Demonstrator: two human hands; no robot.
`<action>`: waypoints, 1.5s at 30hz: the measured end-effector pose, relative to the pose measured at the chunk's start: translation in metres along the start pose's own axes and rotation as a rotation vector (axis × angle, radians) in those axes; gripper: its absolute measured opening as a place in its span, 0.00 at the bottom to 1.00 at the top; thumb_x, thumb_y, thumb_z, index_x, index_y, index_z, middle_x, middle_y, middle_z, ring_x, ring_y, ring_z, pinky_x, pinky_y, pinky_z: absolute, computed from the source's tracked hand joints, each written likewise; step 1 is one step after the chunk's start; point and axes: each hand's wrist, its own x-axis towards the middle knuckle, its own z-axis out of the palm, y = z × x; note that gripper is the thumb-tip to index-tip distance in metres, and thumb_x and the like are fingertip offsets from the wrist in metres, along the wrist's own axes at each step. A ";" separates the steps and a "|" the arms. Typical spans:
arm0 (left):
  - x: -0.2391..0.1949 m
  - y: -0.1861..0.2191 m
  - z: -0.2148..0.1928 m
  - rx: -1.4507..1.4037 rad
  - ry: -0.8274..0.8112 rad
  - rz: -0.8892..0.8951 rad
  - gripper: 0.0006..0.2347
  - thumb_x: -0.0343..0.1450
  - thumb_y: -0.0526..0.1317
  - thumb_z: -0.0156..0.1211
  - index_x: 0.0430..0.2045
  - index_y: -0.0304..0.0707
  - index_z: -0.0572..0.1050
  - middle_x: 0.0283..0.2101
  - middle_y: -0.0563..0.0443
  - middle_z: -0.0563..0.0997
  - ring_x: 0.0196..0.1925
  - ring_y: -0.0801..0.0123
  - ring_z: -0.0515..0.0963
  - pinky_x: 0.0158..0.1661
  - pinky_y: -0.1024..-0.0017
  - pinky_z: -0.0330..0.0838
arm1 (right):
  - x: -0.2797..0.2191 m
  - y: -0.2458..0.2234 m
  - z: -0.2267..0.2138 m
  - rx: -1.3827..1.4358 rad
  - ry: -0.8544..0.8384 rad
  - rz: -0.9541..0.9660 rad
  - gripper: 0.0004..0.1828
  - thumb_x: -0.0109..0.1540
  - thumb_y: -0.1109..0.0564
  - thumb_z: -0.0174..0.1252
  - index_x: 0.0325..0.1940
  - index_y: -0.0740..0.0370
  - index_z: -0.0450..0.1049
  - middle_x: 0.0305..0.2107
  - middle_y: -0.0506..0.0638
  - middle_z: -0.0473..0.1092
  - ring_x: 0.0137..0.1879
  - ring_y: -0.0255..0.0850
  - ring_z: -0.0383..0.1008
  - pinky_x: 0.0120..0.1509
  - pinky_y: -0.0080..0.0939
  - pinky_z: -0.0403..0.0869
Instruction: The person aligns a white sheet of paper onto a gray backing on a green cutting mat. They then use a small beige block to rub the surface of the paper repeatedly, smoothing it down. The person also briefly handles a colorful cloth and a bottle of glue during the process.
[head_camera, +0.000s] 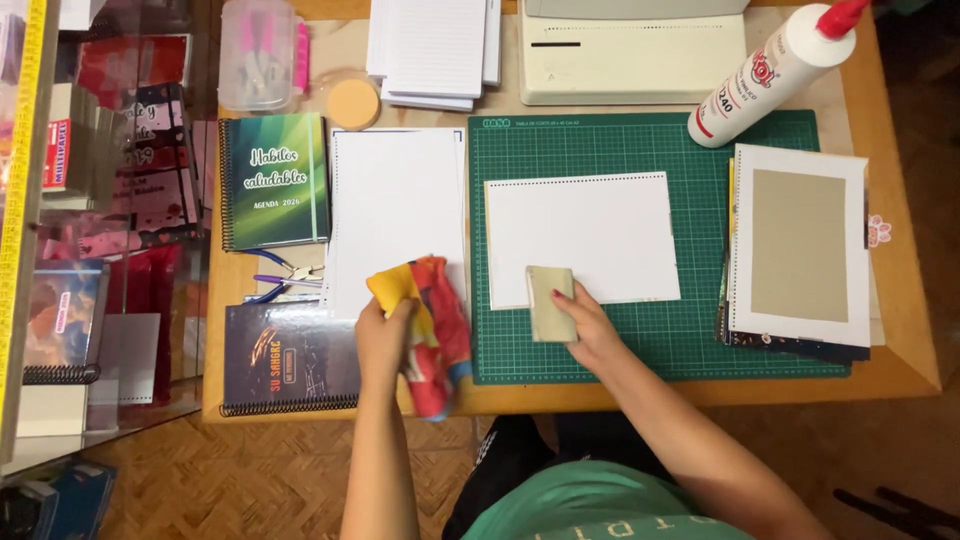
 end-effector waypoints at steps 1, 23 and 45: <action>-0.016 0.011 0.003 0.001 0.000 -0.003 0.17 0.64 0.48 0.67 0.42 0.39 0.80 0.39 0.39 0.84 0.47 0.44 0.83 0.43 0.54 0.73 | -0.008 -0.004 0.016 0.000 0.001 0.003 0.28 0.66 0.59 0.55 0.72 0.55 0.62 0.57 0.56 0.72 0.58 0.47 0.76 0.62 0.54 0.76; -0.064 0.046 0.094 -0.798 -0.106 0.048 0.14 0.80 0.42 0.39 0.51 0.34 0.71 0.39 0.48 0.76 0.41 0.66 0.75 0.45 0.70 0.72 | -0.051 -0.032 0.115 -0.954 -0.155 -0.453 0.23 0.65 0.59 0.58 0.63 0.63 0.64 0.43 0.71 0.76 0.53 0.60 0.78 0.52 0.59 0.75; 0.034 0.094 0.164 -0.546 -0.136 0.306 0.16 0.80 0.43 0.41 0.42 0.33 0.79 0.39 0.44 0.82 0.47 0.61 0.80 0.51 0.60 0.71 | 0.013 -0.105 0.088 -0.658 -0.150 -0.440 0.23 0.62 0.58 0.64 0.60 0.56 0.67 0.36 0.48 0.76 0.30 0.33 0.76 0.27 0.34 0.76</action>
